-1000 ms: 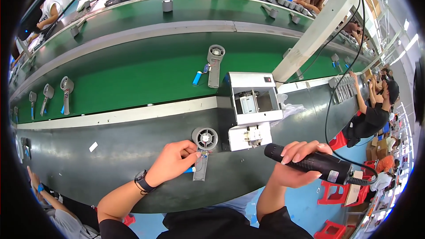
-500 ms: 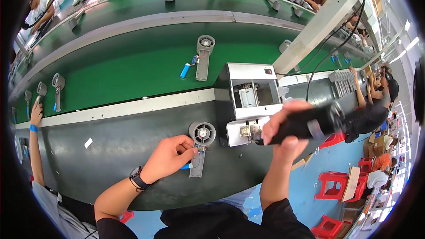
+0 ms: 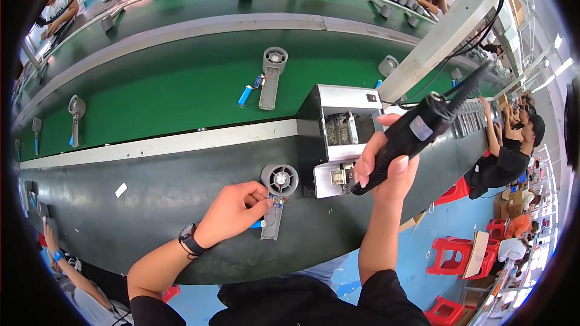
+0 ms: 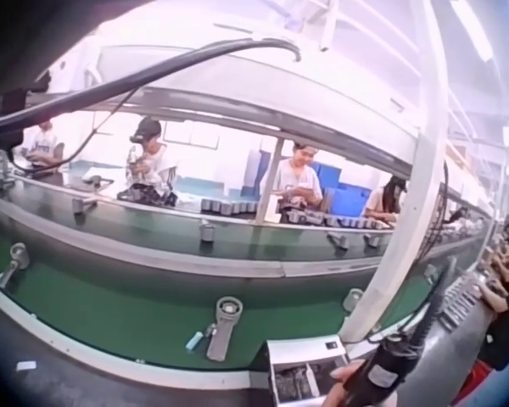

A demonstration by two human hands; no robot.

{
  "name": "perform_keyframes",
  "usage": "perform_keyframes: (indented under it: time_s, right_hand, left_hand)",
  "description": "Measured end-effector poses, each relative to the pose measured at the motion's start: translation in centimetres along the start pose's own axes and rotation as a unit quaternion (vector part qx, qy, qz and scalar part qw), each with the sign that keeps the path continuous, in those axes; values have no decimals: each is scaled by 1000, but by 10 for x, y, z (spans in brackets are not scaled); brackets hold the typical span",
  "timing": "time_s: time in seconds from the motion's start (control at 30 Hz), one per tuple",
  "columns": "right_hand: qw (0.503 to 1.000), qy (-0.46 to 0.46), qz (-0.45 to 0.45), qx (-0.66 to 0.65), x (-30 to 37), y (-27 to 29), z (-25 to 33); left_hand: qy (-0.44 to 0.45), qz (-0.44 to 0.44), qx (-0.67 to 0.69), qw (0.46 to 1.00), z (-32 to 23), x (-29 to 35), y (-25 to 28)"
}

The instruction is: The person assembles electronic components into a metal housing using an electric screwdriver to secure screws.

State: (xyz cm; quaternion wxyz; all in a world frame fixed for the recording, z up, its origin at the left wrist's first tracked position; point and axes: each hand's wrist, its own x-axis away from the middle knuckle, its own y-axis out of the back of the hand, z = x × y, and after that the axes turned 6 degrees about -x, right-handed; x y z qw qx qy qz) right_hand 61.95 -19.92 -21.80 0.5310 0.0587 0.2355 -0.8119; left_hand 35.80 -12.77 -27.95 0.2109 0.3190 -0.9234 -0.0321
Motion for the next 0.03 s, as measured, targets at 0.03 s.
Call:
perform_keyframes:
  time_s: [0.03]
  right_hand:
    - [1000,-1,1,0,0,0,0]
  left_hand:
    - [-1,2,-5,1000,0,0,0]
